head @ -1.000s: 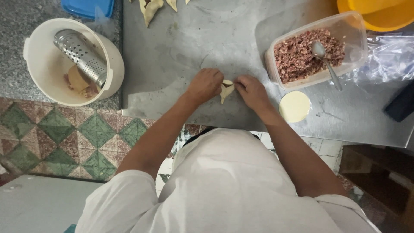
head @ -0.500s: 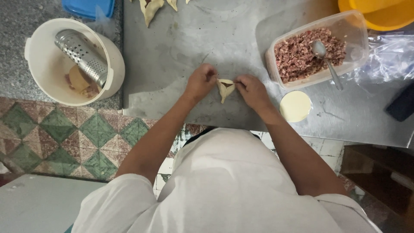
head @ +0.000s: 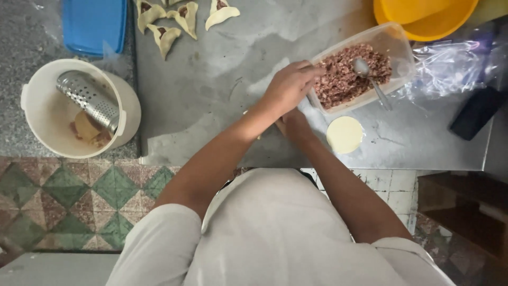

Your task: The person is preparing empanadas by placing meat filling onto circular dough pieces and folding them into a triangular shape on a stainless steel prep table.

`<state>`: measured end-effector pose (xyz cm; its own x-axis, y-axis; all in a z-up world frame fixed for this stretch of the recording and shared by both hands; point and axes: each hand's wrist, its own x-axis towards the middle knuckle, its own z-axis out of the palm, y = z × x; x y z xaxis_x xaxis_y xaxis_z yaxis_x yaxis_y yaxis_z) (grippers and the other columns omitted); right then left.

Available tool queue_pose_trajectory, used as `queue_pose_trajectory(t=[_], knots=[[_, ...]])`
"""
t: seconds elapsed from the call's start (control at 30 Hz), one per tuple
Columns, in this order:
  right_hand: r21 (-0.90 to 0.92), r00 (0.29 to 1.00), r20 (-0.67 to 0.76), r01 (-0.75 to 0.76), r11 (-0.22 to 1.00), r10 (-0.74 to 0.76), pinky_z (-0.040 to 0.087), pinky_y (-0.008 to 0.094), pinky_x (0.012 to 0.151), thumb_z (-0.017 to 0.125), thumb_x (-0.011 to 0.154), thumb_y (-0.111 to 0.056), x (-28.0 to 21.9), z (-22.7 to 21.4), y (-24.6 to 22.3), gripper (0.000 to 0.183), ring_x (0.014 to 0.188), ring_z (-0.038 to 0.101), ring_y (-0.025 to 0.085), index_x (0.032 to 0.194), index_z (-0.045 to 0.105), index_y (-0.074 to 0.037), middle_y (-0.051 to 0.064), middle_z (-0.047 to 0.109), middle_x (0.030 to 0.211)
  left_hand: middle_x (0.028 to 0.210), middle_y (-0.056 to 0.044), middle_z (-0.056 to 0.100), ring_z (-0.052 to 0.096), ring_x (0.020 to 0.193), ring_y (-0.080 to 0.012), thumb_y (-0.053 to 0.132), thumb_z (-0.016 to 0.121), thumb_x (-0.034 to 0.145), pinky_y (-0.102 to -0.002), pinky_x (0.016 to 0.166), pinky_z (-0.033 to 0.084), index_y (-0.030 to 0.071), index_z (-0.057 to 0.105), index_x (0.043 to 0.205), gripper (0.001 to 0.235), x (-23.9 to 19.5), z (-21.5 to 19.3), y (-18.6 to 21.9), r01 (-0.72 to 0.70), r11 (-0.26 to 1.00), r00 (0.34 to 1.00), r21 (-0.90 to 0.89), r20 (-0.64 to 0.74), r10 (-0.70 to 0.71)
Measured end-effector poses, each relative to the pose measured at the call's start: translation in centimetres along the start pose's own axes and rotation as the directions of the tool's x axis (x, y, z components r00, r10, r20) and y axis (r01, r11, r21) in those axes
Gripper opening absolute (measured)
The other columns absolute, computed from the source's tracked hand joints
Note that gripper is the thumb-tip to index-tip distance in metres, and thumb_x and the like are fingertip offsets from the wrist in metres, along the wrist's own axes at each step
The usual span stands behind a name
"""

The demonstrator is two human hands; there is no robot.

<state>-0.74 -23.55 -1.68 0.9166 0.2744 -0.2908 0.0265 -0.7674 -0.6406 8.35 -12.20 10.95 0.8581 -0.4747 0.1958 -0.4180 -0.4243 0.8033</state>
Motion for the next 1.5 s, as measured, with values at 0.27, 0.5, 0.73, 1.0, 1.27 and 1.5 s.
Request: queue_pose_trajectory(t=[0.27,0.5,0.73,1.0,1.27,1.5], knots=[[0.057,0.993,-0.02,0.115,0.992,-0.114,0.05,0.051,0.096,0.064,0.099,-0.013,-0.4,-2.4,-2.7,0.024,0.111,0.065,0.04,0.12,0.066,-0.002,0.019,0.068,0.11,0.097,-0.01,0.065,0.066,0.101,-0.0354,0.015,0.063,0.099,-0.046,0.088,0.054,0.012,0.068,0.11,0.013,-7.1,-2.2,-7.6,0.051,0.986,0.998,0.157,0.019,-0.055],[0.011,0.996,0.037,0.085,0.996,-0.086,0.047,0.047,0.105,0.06,0.102,-0.014,-0.1,-2.9,-3.1,0.025,0.12,0.063,0.032,0.126,0.068,-0.009,0.012,0.069,0.119,0.111,-0.012,0.072,0.067,0.11,-0.031,0.006,0.066,0.094,-0.044,0.099,0.051,0.01,0.074,0.114,0.022,-15.1,-2.6,-11.3,0.236,0.926,0.948,0.296,0.138,-0.286],[-0.06,0.996,0.05,0.074,0.995,-0.071,0.051,0.044,0.1,0.063,0.103,-0.018,0.1,-3.3,-2.7,0.016,0.112,0.067,0.028,0.116,0.071,-0.013,0.008,0.071,0.11,0.096,-0.003,0.073,0.07,0.094,-0.0224,0.017,0.067,0.099,-0.038,0.091,0.055,0.013,0.072,0.097,0.006,-15.2,-1.0,-12.2,0.3,0.923,0.952,0.241,-0.016,-0.305],[-0.01,0.996,0.09,0.005,1.0,-0.004,0.049,0.046,0.103,0.062,0.104,-0.017,-1.0,-5.2,-5.5,0.018,0.117,0.065,0.03,0.119,0.069,-0.01,0.012,0.07,0.113,0.094,-0.01,0.063,0.067,0.091,-0.0288,0.021,0.064,0.099,-0.045,0.081,0.054,0.008,0.061,0.109,0.017,-17.3,-1.3,-2.9,0.514,0.832,0.854,0.207,-0.031,-0.52],[0.116,0.995,0.056,-0.083,0.99,0.077,0.051,0.046,0.098,0.062,0.105,-0.017,-3.0,-5.3,-6.0,0.018,0.112,0.067,0.034,0.117,0.069,-0.005,0.016,0.071,0.11,0.091,-0.013,0.066,0.07,0.087,-0.0323,0.014,0.06,0.1,-0.046,0.078,0.053,0.008,0.061,0.108,0.01,-19.7,0.2,-4.8,0.353,0.899,0.931,0.259,-0.004,-0.364],[0.22,0.977,0.164,-0.173,0.96,0.139,0.052,0.048,0.099,0.063,0.103,-0.022,-4.2,-5.3,-7.8,0.028,0.116,0.066,0.036,0.124,0.066,-0.004,0.019,0.069,0.116,0.097,-0.01,0.072,0.072,0.092,-0.0275,0.013,0.061,0.1,-0.043,0.085,0.056,0.011,0.066,0.113,0.014,-21.4,-0.9,-5.6,0.335,0.881,0.941,0.335,-0.067,-0.332]])
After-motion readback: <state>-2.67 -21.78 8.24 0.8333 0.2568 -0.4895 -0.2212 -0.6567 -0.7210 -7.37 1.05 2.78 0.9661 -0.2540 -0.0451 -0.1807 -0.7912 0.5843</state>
